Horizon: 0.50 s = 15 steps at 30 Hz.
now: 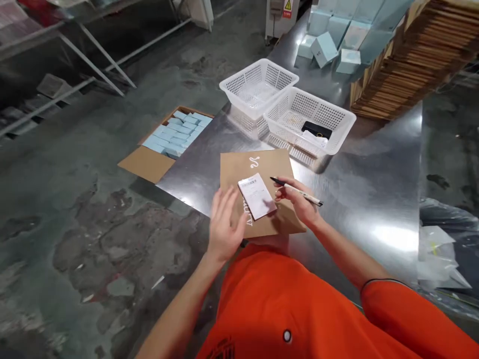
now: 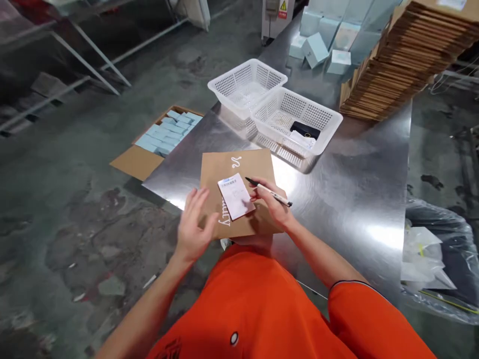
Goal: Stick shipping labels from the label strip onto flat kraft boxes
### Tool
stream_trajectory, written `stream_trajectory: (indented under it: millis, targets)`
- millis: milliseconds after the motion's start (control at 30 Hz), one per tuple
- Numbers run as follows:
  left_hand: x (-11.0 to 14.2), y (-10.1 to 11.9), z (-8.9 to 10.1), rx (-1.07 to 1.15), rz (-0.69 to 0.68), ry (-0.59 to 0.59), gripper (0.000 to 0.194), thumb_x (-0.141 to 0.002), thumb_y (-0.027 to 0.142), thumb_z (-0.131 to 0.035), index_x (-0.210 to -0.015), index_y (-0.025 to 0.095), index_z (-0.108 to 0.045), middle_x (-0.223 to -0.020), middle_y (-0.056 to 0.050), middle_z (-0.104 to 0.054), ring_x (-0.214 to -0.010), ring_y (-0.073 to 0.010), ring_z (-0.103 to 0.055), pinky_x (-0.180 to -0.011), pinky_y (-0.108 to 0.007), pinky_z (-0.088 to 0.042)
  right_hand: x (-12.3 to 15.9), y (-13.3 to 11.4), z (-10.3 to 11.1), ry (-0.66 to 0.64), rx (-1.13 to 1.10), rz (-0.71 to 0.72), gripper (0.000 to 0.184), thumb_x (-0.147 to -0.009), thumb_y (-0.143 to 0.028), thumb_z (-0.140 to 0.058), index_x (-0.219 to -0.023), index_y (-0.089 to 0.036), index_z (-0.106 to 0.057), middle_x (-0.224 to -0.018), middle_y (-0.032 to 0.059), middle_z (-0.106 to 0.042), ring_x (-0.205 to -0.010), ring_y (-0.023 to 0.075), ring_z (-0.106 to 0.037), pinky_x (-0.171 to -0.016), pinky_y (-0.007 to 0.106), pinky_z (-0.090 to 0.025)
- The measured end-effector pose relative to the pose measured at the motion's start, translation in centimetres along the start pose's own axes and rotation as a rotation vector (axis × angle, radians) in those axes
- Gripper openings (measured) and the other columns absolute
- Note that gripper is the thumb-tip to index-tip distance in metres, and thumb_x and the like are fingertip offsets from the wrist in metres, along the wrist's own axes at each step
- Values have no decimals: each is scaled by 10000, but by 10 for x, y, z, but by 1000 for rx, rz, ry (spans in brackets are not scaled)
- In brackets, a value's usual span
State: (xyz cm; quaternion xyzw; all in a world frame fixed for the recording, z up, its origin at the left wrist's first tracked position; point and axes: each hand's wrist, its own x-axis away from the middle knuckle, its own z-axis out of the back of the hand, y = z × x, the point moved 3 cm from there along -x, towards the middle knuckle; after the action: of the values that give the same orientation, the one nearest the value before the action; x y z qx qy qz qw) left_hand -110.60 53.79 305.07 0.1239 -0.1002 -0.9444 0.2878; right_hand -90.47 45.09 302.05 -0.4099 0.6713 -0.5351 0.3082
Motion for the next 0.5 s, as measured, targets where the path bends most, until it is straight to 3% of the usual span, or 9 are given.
stream_trajectory:
  millis: [67, 200, 333, 500]
  targets:
    - [-2, 4, -20, 24, 60, -3, 615, -901, 413, -474, -1458, 207, -316, -1518, -88, -327, -1440, -334, -148, -1146, -590, -206, 5, -1, -10, -42, 141, 15, 339, -832, -389, -590, -1102, -185, -572, -1018, 55, -617, -796, 139, -603, -742, 293, -521]
    - [-8, 10, -46, 39, 76, -60, 598, -884, 427, -483, -1445, 268, -351, -1476, -28, -401, -1432, -338, -188, -1140, -662, -68, 2, 1, -30, -171, 539, 151, 125, -811, -285, -564, -845, -168, -538, -762, -3, -567, -654, 97, -508, -622, 214, -420]
    - [-8, 8, -47, 70, 112, -47, 565, -881, 419, -486, -1417, 257, -405, -1464, -11, -418, -1421, -329, -225, -1155, -642, -55, -5, 13, -39, -322, 758, 222, 53, -790, -218, -511, -800, -166, -513, -706, -22, -549, -612, 90, -461, -614, 215, -363]
    - [-8, 7, -48, 92, 118, -27, 560, -863, 445, -510, -1385, 252, -454, -1455, -13, -431, -1417, -330, -234, -1159, -637, -38, -8, 20, -38, -272, 802, 192, 96, -789, -250, -496, -744, -168, -516, -692, -8, -559, -625, 107, -480, -608, 221, -363]
